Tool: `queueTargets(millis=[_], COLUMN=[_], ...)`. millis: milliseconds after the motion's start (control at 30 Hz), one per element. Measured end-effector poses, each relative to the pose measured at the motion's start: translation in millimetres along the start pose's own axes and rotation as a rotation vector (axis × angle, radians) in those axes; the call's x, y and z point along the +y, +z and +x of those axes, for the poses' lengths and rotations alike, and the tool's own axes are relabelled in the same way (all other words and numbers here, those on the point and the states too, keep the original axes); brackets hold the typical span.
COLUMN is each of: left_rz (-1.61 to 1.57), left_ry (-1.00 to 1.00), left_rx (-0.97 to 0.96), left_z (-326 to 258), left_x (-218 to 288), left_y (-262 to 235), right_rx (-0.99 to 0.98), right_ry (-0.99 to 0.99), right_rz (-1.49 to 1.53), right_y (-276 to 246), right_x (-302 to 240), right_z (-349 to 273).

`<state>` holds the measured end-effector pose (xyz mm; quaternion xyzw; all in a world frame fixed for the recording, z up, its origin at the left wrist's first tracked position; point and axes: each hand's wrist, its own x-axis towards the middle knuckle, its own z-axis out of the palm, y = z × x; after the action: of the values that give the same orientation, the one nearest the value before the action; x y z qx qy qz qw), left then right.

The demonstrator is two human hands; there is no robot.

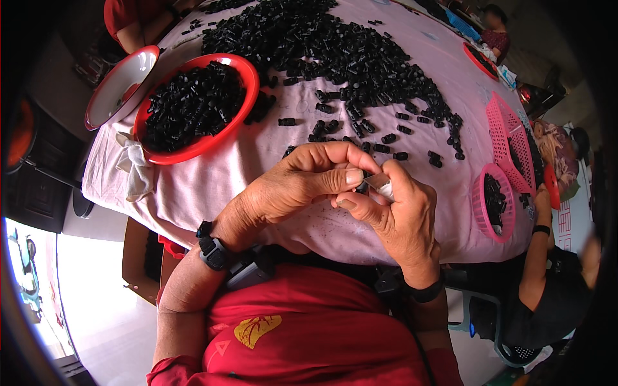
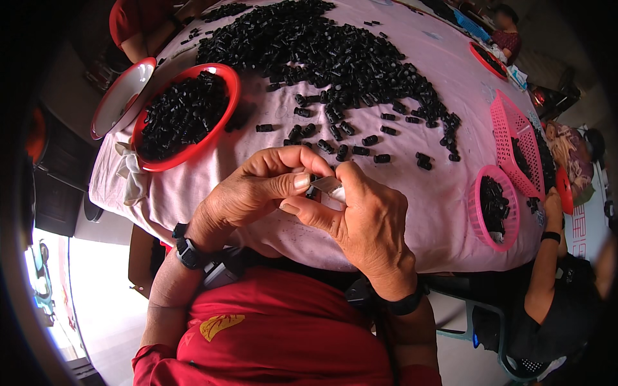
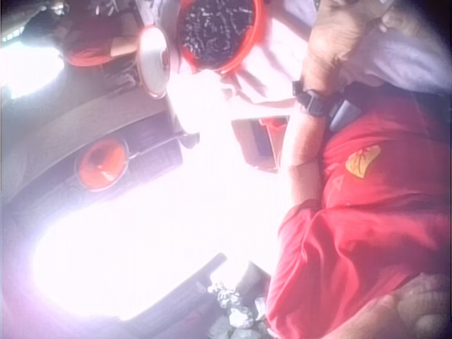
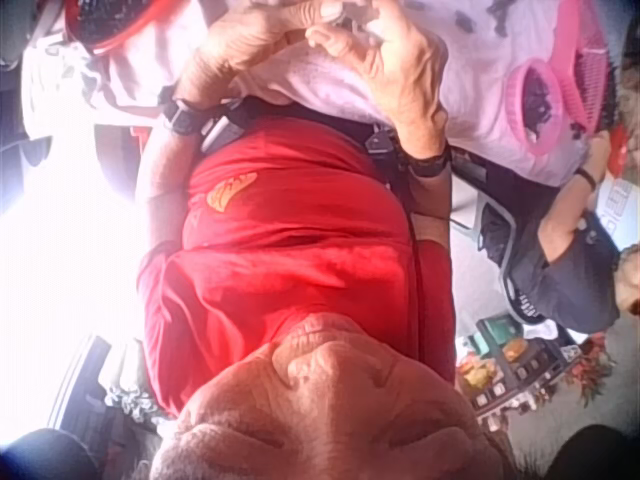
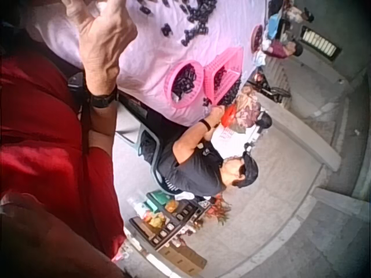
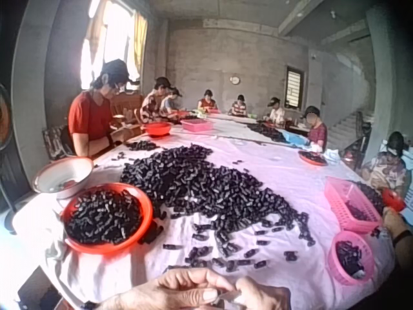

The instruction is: Manually assembling small black plastic components for shoes on a work table.

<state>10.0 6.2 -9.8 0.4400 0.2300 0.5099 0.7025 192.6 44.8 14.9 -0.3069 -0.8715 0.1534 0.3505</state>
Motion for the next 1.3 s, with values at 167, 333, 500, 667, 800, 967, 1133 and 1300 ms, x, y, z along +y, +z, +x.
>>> queueTargets(millis=[167, 333, 500, 667, 800, 967, 1133, 1300], left_rz=[-0.031, -0.028, -0.050, -0.045, 0.003, 0.003, -0.044, -0.082], left_ry=[0.013, 0.013, 0.007, 0.008, 0.024, 0.006, 0.009, 0.027], left_rx=[-0.012, -0.001, -0.020, -0.018, 0.010, 0.042, 0.039, 0.047], left_z=[1, 1, 0, 0, 1, -1, -2, -1], left_x=[-3, -3, -3, -2, -6, -2, 4, 2], left_y=[-2, -1, -1, -2, -4, -2, -1, -4], right_rx=[-0.011, 0.000, 0.001, -0.003, -0.042, 0.015, 0.068, -0.044], right_ry=[0.034, 0.019, 0.009, -0.011, 0.016, -0.015, -0.021, 0.118], right_rz=[0.052, 0.048, 0.043, 0.011, 0.026, 0.160, 0.189, 0.583], right_y=[1, 4, 3, 4, 4, 6, -4, -1], right_x=[0, 3, 4, 6, 4, 4, -7, -12], right_z=[0, -2, -2, -2, -2, -5, -3, 2])
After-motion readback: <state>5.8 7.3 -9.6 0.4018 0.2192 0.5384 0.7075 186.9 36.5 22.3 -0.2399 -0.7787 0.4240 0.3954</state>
